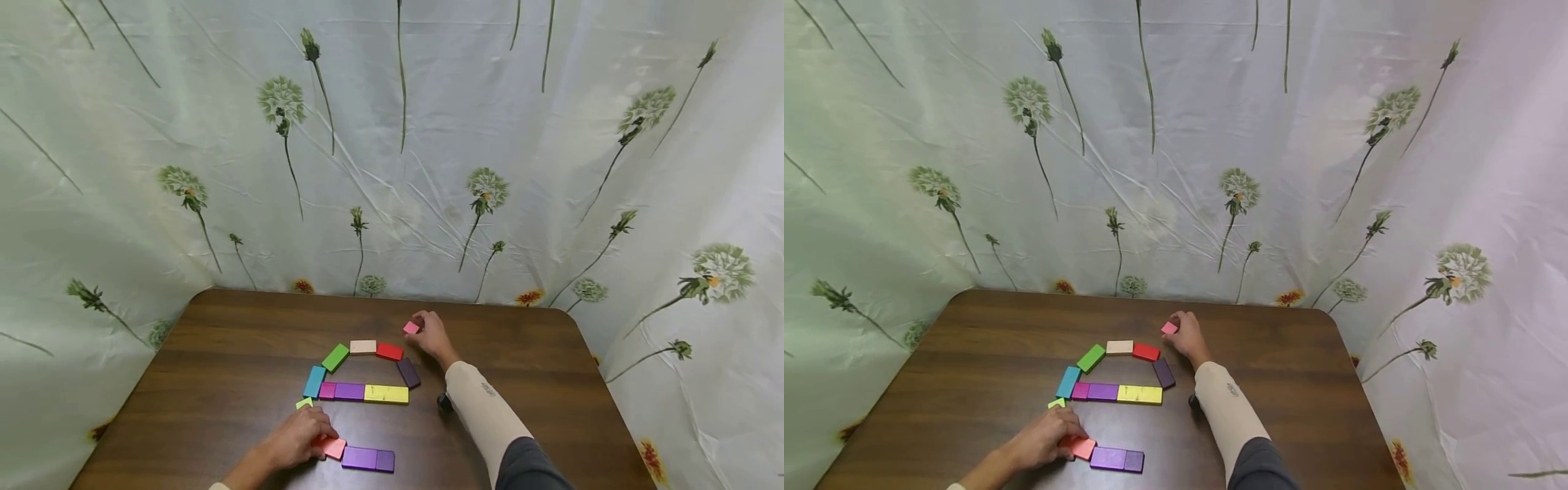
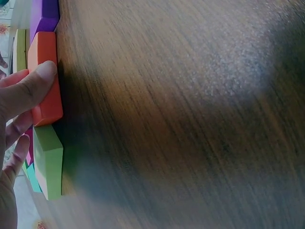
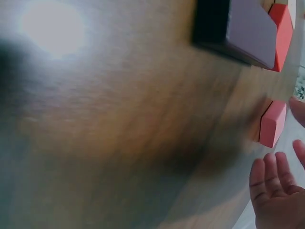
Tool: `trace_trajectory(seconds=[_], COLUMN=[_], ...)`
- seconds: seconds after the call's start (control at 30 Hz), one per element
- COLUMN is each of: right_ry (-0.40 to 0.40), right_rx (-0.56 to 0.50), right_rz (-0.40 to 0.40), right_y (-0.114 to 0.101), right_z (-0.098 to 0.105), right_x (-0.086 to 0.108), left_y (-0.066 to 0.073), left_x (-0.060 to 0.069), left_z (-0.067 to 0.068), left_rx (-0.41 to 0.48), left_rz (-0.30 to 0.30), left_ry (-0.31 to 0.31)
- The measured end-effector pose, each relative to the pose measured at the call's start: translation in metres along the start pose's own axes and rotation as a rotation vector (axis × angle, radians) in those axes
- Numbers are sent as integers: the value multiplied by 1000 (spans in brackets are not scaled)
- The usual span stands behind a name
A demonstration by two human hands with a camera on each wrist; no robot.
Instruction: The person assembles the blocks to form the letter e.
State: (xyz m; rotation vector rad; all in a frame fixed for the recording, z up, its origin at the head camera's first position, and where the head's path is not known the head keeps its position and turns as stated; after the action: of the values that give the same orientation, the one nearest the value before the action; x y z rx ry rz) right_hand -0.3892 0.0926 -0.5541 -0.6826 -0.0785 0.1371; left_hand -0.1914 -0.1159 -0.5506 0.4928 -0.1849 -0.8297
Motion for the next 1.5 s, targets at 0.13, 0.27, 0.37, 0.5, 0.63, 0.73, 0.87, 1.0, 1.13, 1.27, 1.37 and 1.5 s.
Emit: trace_trajectory(seconds=[0.13, 0.27, 0.37, 0.5, 0.63, 0.73, 0.87, 1.0, 1.13, 1.27, 1.37, 1.5], right_ry=[-34, -73, -86, -86, -95, -100, -83, -81, -94, -91, -86, -106], right_rx=[55, 96, 144, 191, 200, 181, 158, 149, 138, 134, 145, 186], right_rz=[-46, -54, -52, -40, -42, -63, -69, -29, 13, 38, 52, 104], right_y=[0, 0, 2, 2, 4, 7, 8, 2, -3, -3, -2, -2], right_z=[-4, -11, -15, -15, -11, -9, -5, -1, 5, 15, 20, 19], right_x=[-9, -15, -18, -19, -15, -13, -6, 5, 24, 44, 59, 82], left_y=[0, 0, 1, 3, 9, 12, 9, 7, 8, 9, 9, 7], left_x=[0, 1, 1, 0, -1, -1, -1, 1, 2, 2, 2, 2], left_z=[-2, -1, -1, 1, 4, 4, 3, 4, 4, 5, 6, 5], left_rx=[6, 3, 5, -8, -34, -47, -32, -31, -27, -28, -28, -7], left_rz=[17, 6, -14, -63, -121, -144, -112, -96, -112, -132, -141, -126], left_ry=[-15, -9, -4, 30, 76, 88, 75, 83, 88, 108, 119, 98])
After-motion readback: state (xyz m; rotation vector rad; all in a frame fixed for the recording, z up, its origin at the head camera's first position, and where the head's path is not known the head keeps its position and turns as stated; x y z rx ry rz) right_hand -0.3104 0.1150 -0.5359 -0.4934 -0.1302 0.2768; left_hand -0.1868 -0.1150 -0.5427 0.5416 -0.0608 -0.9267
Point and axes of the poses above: each hand's wrist, its own x-axis away from the middle knuckle, its own z-axis out of the back of the hand, y = z × x, the point moved 10 cm from there along -x, towards the middle knuckle, and after that the axes turned 8 degrees about x, right-handed, at the moved point
